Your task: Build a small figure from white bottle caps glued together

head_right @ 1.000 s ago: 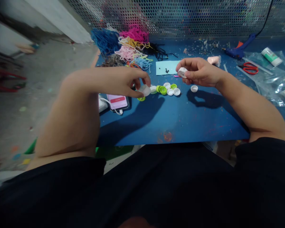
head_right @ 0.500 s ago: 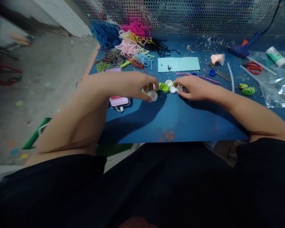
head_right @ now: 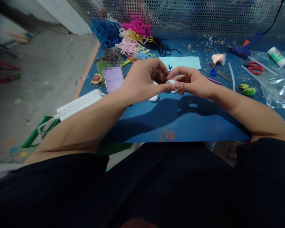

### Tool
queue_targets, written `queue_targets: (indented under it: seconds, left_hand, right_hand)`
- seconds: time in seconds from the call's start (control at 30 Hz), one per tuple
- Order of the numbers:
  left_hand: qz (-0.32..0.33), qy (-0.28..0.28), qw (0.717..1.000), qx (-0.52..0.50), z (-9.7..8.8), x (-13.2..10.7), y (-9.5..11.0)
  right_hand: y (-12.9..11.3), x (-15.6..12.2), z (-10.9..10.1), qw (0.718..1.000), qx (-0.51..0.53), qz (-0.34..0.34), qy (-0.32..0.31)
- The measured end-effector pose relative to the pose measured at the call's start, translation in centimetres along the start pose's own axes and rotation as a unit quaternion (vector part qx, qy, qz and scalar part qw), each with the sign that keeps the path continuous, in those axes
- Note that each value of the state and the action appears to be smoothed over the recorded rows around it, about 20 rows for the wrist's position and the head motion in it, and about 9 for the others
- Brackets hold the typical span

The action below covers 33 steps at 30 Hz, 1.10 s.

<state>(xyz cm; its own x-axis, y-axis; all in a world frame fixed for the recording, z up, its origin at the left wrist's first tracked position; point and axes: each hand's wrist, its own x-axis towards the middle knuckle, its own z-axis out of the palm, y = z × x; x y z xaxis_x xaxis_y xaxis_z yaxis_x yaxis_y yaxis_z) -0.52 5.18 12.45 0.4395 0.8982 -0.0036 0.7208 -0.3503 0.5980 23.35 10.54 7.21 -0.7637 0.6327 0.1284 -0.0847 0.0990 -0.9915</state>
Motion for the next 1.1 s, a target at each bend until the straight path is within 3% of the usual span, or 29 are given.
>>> queue_targets:
  seconds: [0.17, 0.23, 0.3, 0.33, 0.4, 0.47, 0.6, 0.7, 0.83, 0.9, 0.97, 1.1]
  left_hand:
    - [0.000, 0.069, 0.998, -0.012, -1.6, -0.2, 0.2]
    - [0.019, 0.099, 0.993, -0.066, -2.8, -0.1, -0.3]
    - [0.063, 0.136, 0.977, -0.153, -3.6, 0.2, -1.1]
    - [0.093, 0.172, 0.961, -0.195, -3.8, 0.3, -1.5]
    - [0.118, 0.187, 0.943, -0.250, -3.6, 0.3, -2.3]
    - [0.117, 0.158, 0.934, -0.297, -2.7, -0.1, -2.9]
    - [0.067, 0.046, 0.926, -0.370, 1.1, -2.4, -3.4]
    - [0.036, -0.053, 0.917, -0.393, 4.4, -4.2, -3.1]
    - [0.047, -0.148, 0.924, -0.350, 7.0, -5.5, -2.4]
    - [0.064, -0.167, 0.924, -0.338, 7.4, -5.6, -2.2]
    - [0.068, -0.162, 0.925, -0.338, 7.5, -5.5, -2.3]
    - [0.037, -0.135, 0.907, -0.398, 7.3, -5.0, -2.7]
  right_hand:
    - [-0.1, 0.4, -0.3, 0.997, -0.035, 0.005, 0.070]
    - [-0.1, 0.4, -0.9, 0.988, -0.103, 0.011, 0.113]
    - [-0.1, 0.3, -1.5, 0.957, -0.246, 0.025, 0.148]
    - [-0.2, 0.2, -1.8, 0.930, -0.332, 0.040, 0.153]
    - [-0.6, 0.3, -1.9, 0.863, -0.480, 0.079, 0.137]
    - [-1.2, 1.0, -1.7, 0.808, -0.567, 0.116, 0.110]
    - [-2.2, 3.9, -0.7, 0.736, -0.658, 0.153, 0.037]
    - [-2.5, 6.0, 0.7, 0.696, -0.695, 0.174, -0.060]
    - [-2.3, 7.0, 2.4, 0.660, -0.717, 0.213, -0.066]
    - [-2.2, 7.0, 2.6, 0.653, -0.716, 0.239, -0.059]
    - [-2.1, 6.9, 2.2, 0.664, -0.705, 0.245, -0.046]
    - [-2.7, 6.8, 0.1, 0.791, -0.562, 0.238, -0.048]
